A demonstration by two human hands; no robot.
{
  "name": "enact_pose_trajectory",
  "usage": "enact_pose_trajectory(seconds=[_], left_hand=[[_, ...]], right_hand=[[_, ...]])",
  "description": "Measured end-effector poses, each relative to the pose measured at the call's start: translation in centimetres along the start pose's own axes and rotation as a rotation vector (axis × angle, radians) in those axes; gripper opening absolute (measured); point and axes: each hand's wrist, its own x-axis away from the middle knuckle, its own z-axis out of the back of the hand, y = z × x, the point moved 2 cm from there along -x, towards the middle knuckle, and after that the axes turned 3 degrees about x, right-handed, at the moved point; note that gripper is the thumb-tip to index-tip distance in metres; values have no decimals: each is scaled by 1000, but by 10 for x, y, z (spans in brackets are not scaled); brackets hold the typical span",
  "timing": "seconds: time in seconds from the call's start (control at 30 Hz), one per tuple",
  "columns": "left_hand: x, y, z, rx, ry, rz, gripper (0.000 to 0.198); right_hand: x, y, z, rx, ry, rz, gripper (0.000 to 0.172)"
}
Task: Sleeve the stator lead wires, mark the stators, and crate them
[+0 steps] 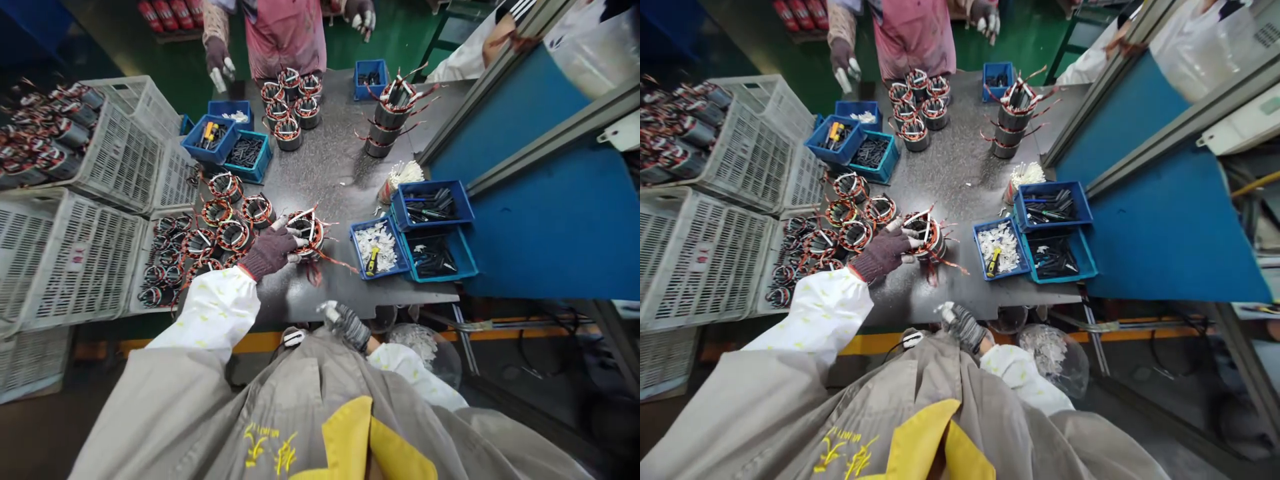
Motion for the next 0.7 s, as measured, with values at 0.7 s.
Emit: enact_pose_trajectory(seconds=[0.7], left_hand=[[26,25,21,463,440,428,55]], right_hand=[[-145,-168,91,982,-192,261,53]])
